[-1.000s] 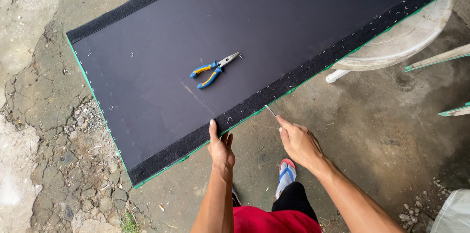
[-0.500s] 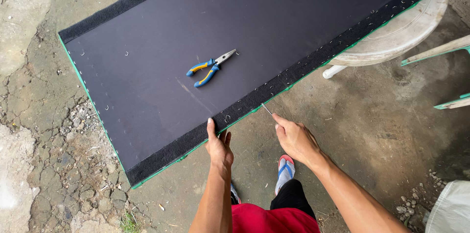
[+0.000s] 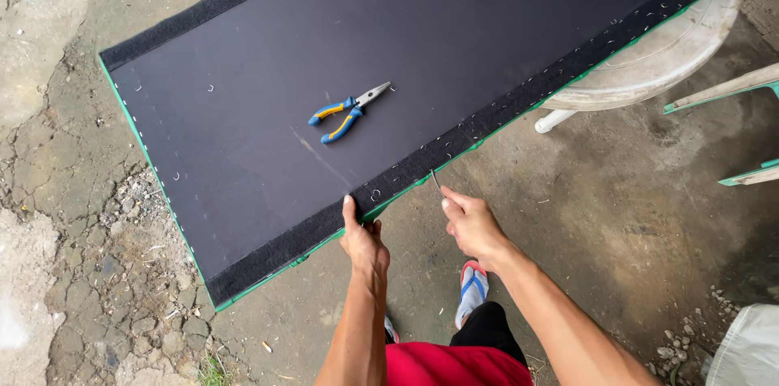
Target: The person removes metal staples from the edge of a black fabric-covered board using a screwdriver and pliers. They pry up staples with the screwdriver and pull them out with the pliers, working along the edge of the board.
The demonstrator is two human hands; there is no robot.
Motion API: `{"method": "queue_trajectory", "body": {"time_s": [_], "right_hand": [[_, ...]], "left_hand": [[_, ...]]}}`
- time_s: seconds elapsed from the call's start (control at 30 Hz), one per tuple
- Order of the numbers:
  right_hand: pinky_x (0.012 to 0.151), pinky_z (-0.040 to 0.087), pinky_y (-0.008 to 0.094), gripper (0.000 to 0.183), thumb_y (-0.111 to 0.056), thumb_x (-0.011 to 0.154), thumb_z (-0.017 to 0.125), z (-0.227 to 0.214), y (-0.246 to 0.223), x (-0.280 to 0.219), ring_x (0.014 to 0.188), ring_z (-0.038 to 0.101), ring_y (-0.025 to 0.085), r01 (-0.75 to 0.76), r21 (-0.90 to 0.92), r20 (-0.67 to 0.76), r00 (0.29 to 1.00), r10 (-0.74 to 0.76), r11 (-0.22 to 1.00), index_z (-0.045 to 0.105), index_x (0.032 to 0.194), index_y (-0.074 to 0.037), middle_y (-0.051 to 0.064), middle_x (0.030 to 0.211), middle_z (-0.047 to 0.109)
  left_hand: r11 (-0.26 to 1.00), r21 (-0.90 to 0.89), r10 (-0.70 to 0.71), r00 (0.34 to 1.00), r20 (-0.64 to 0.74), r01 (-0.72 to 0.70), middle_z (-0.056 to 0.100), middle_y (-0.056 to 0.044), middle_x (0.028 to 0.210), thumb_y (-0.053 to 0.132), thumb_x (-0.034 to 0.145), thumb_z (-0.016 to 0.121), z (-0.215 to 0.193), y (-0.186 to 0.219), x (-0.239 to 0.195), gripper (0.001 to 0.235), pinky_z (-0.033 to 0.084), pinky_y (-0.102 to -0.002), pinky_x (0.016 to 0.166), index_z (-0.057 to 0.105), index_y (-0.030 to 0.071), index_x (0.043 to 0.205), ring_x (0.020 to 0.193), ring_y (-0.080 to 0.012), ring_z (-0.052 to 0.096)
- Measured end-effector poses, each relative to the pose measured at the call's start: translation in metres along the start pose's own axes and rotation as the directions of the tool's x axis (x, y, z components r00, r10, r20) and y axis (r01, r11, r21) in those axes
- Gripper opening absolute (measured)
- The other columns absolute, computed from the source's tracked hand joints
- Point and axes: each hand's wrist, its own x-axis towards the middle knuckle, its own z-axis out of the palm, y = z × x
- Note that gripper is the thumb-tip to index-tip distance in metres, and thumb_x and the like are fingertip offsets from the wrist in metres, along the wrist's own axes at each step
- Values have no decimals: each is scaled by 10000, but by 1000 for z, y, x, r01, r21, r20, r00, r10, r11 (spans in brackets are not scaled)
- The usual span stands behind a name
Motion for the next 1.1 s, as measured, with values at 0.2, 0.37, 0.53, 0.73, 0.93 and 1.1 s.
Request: {"method": "queue_trajectory", "body": {"time_s": [0.2, 0.37, 0.53, 0.73, 0.93, 1.1], "right_hand": [[793, 566, 448, 458, -293, 1053, 557, 22, 13, -5, 968, 724, 386, 216, -350, -194, 935, -297, 911, 523, 1495, -178, 217, 1135, 738], [728, 562, 465, 544, -372, 1037, 461, 23, -17, -24, 828, 742, 330, -188, -540, -129, 982, 141, 820, 417, 1571, -281, 153, 1003, 764], [985, 500, 440, 440, -308, 1050, 494, -16, -46, 9, 1152, 670, 324, 9, -509, 97, 994, 47, 860, 521, 1466, -168, 177, 1273, 690], [1099, 463, 433, 381, -317, 964, 603, -58, -77, 65, 1270, 632, 280, 65, -769, 258, 942, 216, 636, 672, 1333, -245, 71, 1345, 673], [1038, 510, 504, 331, -336, 1041, 525, -46, -100, 27, 1129, 709, 336, 125, -841, 236, 960, 148, 527, 757, 1222, -187, 116, 1188, 759], [865, 559, 523, 427, -287, 996, 515, -26, -84, -17, 987, 729, 371, 154, -717, 179, 983, -33, 680, 596, 1401, -175, 174, 1076, 744]], "left_hand": [[999, 46, -24, 999, 47, 22, 668, -7, 1023, 547, 784, 767, 4, 10, 0, 533, 477, -350, 852, 684, 114, 1083, 873, -134, 583], [997, 59, -43, 997, 60, 40, 675, -38, 1130, 559, 769, 770, -6, 5, 0, 639, 488, -385, 949, 670, 75, 1174, 1037, -182, 631], [997, 73, -41, 997, 72, 36, 672, -80, 1225, 562, 801, 755, -3, 5, 2, 690, 480, -400, 1008, 638, 47, 1246, 1142, -217, 627], [997, 71, -24, 993, 118, 15, 660, -64, 1252, 563, 776, 754, -3, 10, 1, 714, 453, -425, 1013, 622, 72, 1278, 1159, -219, 628], [998, 63, -32, 996, 82, 27, 666, -57, 1238, 560, 782, 768, -3, 9, 0, 689, 465, -420, 998, 633, 88, 1266, 1138, -211, 620], [999, 32, -3, 997, 75, 1, 646, -22, 1245, 539, 770, 771, -2, 7, 1, 672, 453, -430, 977, 583, 160, 1293, 1125, -198, 611]]}}
